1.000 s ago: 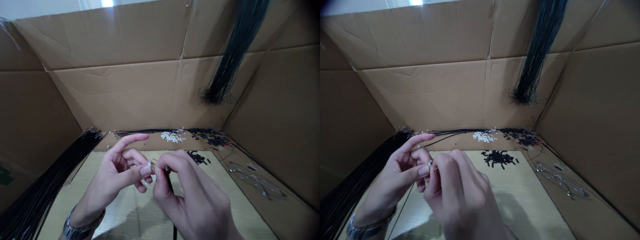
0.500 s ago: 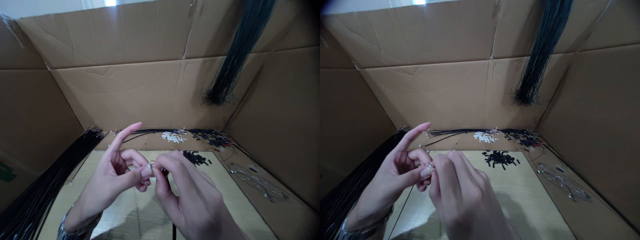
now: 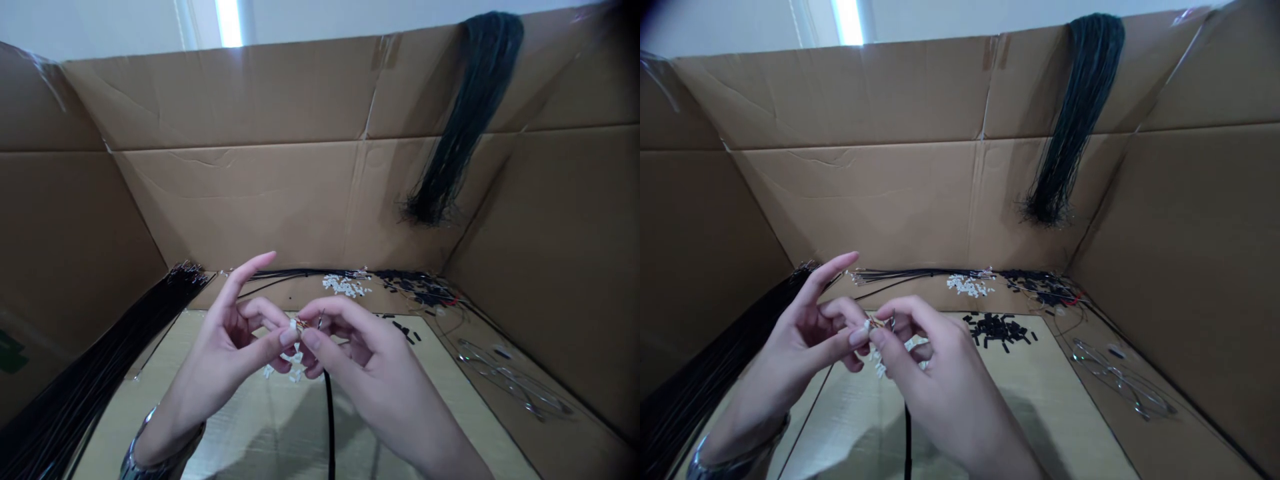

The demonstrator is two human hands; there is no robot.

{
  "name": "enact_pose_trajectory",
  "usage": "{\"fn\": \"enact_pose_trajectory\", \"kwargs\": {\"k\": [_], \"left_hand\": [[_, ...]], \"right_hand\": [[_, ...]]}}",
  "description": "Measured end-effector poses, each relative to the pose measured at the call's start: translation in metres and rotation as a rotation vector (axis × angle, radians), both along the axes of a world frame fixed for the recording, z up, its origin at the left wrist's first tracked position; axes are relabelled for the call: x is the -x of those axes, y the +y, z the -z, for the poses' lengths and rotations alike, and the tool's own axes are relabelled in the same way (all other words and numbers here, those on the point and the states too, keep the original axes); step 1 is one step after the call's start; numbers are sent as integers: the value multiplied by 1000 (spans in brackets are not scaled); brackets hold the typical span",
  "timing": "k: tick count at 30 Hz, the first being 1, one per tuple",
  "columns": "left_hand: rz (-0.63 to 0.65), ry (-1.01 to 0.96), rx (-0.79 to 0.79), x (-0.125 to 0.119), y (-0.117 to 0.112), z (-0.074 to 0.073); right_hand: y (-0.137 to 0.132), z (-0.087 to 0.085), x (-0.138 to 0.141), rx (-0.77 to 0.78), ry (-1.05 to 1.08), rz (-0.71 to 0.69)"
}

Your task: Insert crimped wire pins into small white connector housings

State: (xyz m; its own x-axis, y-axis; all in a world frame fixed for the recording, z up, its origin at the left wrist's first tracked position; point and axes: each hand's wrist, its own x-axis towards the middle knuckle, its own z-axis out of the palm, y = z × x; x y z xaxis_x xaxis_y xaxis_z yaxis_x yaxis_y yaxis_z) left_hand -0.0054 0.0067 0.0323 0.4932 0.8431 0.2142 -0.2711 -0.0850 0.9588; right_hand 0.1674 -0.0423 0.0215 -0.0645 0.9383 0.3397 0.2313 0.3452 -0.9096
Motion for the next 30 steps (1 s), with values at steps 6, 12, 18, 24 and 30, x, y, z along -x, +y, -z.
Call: {"fn": "enact_pose_trajectory", "kwargs": {"k": [6,12,18,24,30], "left_hand": [[-21,53,-76,0,-5,5],[-83,80,-101,0,-4,4],[-108,-5,-117,-6,1,6],[-4,-198,-79,-19,11,24],[-83,-20,-74,-26,7,29]], "right_hand": [[6,-4,-5,128,184,-159],[15,-3,-14,248,287,-327],[14,-8,-21,292,305,-345],[16,-7,-19,204,410,-218],[18,-1,-19,141,428,-203]]}}
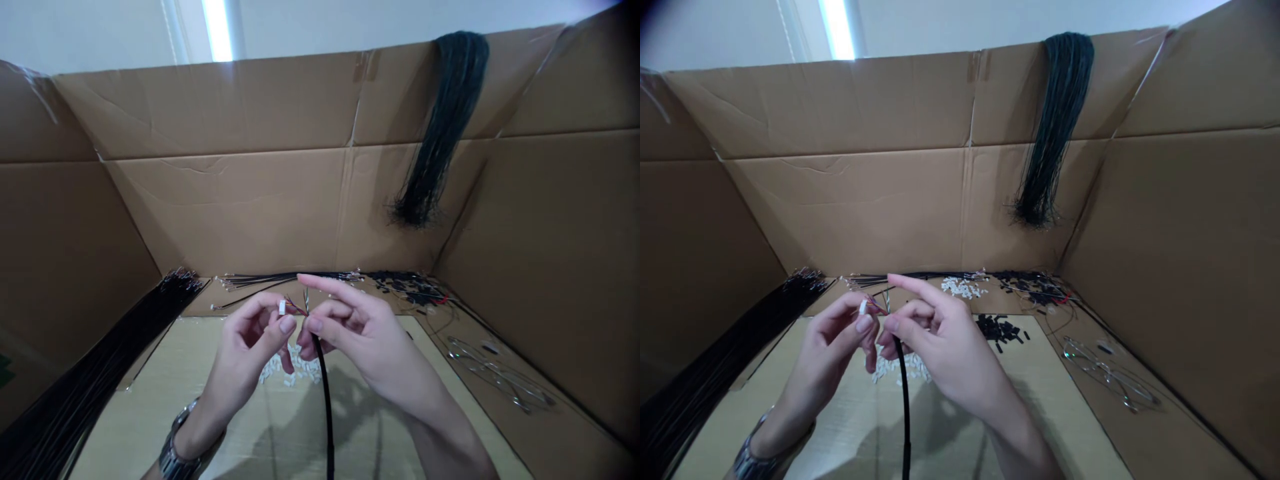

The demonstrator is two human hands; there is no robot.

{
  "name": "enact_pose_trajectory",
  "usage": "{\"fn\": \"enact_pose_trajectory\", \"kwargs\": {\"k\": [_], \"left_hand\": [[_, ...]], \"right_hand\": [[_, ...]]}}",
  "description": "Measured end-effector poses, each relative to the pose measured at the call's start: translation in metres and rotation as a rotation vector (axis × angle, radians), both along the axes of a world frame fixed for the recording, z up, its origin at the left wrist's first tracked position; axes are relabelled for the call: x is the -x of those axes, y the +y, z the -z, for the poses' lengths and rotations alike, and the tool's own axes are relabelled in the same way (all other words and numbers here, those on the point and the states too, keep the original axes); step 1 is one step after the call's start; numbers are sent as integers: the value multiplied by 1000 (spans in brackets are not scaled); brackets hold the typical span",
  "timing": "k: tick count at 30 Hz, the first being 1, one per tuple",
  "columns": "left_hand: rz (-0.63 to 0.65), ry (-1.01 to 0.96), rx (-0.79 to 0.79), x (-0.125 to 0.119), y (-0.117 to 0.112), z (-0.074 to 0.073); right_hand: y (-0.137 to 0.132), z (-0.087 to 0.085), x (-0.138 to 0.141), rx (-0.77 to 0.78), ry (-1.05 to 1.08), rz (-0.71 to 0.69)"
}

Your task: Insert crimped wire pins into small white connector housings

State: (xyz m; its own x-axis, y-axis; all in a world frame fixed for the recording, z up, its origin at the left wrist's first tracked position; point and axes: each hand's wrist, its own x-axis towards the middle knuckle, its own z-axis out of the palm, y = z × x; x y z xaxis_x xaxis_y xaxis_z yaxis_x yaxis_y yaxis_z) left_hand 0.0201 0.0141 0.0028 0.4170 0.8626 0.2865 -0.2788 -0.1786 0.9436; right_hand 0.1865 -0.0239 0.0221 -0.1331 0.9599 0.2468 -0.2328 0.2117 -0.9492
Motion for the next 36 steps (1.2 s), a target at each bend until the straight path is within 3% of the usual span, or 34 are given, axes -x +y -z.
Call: {"fn": "enact_pose_trajectory", "kwargs": {"k": [3,7,22,26,33,36], "left_hand": [[-108,17,-40,-2,-2,-2],[-113,1,-34,-3,1,-1],[28,49,70,-2,9,-3],[74,-10,103,-1,12,3],[214,-213,320,-6,9,11],[220,-243,317,-8,9,12]], "right_hand": [[-1,2,2,-59,-39,55],[-2,4,5,-91,-73,74],[3,10,9,-105,-171,63],[2,8,10,-66,-159,59],[0,8,9,-66,-131,30],[1,8,9,-72,-154,53]]}}
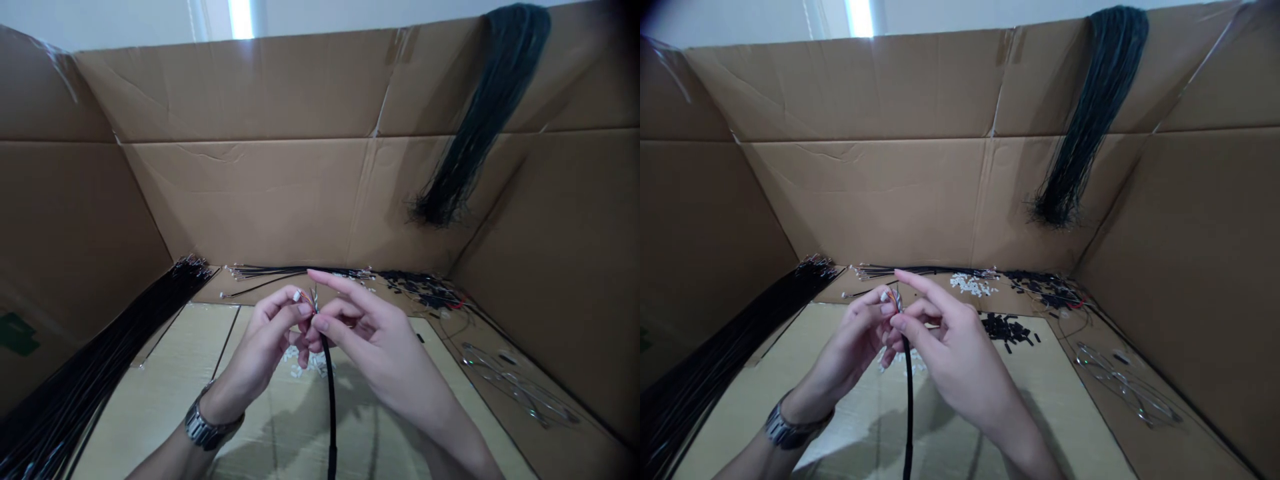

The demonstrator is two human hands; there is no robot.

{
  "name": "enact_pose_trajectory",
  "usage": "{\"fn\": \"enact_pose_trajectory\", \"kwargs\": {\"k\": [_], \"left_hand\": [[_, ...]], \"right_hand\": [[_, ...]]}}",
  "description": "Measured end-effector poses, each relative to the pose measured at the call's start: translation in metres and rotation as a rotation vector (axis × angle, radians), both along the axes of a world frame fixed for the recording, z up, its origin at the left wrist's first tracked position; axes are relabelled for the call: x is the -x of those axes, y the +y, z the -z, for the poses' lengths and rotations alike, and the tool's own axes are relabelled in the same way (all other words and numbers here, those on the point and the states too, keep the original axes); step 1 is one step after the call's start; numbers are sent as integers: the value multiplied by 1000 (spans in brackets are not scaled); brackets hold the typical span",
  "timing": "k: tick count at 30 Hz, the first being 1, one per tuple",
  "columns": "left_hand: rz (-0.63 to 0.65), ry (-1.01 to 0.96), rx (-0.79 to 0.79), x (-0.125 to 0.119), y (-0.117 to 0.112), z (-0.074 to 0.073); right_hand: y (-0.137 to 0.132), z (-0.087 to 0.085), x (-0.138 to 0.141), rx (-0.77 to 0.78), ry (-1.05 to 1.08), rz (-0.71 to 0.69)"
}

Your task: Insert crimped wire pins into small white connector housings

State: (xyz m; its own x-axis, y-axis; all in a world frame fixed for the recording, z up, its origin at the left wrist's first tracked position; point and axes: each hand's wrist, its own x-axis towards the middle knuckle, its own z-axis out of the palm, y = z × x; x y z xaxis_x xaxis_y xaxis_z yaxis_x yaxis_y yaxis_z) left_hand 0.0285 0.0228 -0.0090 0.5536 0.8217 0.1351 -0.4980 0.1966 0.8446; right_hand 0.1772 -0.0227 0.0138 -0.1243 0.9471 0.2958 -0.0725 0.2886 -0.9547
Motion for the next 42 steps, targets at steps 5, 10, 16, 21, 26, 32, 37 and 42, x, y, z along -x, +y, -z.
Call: {"fn": "enact_pose_trajectory", "kwargs": {"k": [5,10,16,21,26,32,37,42], "left_hand": [[-76,39,-126,2,-1,-1],[-156,122,-222,3,1,-3],[-238,244,-317,4,1,-6],[-230,280,-324,6,1,-8],[-187,289,-313,8,2,-10],[-214,310,-312,8,1,-13],[-229,296,-310,7,0,-14],[-224,242,-285,6,1,-14]], "right_hand": [[0,-1,0,-22,-1,8],[1,0,0,-26,14,-3],[2,2,0,-34,-124,59],[-1,0,-2,-110,-315,104],[-1,-1,-4,-215,-438,124],[-1,-1,-2,-235,-410,144],[1,0,-1,-254,-397,161],[1,2,-3,-286,-427,224]]}}
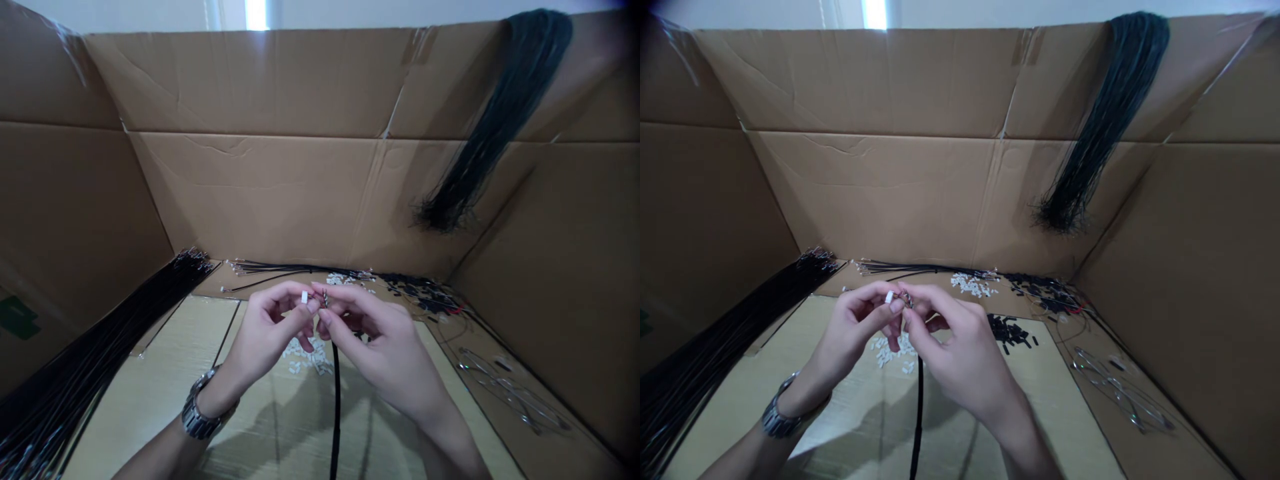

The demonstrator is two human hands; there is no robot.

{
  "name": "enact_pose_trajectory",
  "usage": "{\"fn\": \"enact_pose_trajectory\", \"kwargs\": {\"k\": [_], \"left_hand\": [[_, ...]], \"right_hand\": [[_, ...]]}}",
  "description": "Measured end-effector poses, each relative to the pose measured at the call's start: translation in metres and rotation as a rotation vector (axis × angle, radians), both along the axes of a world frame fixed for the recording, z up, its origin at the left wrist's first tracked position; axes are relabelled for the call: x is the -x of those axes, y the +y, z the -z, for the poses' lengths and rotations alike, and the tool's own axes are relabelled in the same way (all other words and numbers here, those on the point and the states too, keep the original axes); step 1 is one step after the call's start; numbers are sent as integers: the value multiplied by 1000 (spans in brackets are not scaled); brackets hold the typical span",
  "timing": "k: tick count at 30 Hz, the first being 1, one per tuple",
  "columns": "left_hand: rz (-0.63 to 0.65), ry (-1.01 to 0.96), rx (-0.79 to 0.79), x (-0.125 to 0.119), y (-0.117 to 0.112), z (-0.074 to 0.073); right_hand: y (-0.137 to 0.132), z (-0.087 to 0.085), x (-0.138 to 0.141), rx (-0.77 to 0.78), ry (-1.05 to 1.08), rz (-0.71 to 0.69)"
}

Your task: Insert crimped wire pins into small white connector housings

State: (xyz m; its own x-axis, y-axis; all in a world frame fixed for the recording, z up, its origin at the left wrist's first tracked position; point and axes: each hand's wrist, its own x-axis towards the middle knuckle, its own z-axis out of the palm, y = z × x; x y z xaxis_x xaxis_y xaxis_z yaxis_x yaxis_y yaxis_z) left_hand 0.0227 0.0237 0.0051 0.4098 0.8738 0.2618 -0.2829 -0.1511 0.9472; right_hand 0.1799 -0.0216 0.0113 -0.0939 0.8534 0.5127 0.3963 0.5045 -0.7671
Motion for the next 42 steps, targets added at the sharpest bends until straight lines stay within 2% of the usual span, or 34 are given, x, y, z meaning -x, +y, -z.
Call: {"fn": "enact_pose_trajectory", "kwargs": {"k": [13,19,25,28,31,32,35,37,42], "left_hand": [[42,-19,64,-2,4,5],[168,-178,206,-6,8,15],[106,-307,150,-15,0,23],[113,-399,300,-20,-7,20],[92,-443,425,-21,-10,19],[67,-414,386,-20,-9,19],[-36,-198,70,-14,-3,22],[-66,-67,-53,-9,2,22],[-57,-55,-9,-7,2,18]], "right_hand": [[4,1,0,-142,-56,64],[5,3,2,-76,7,40],[3,5,7,5,239,-40],[5,9,10,-48,220,-20],[5,10,12,-104,78,66],[5,10,12,-107,35,80],[5,8,12,-85,-44,66],[4,6,13,-89,-52,62],[2,8,14,-169,-69,105]]}}
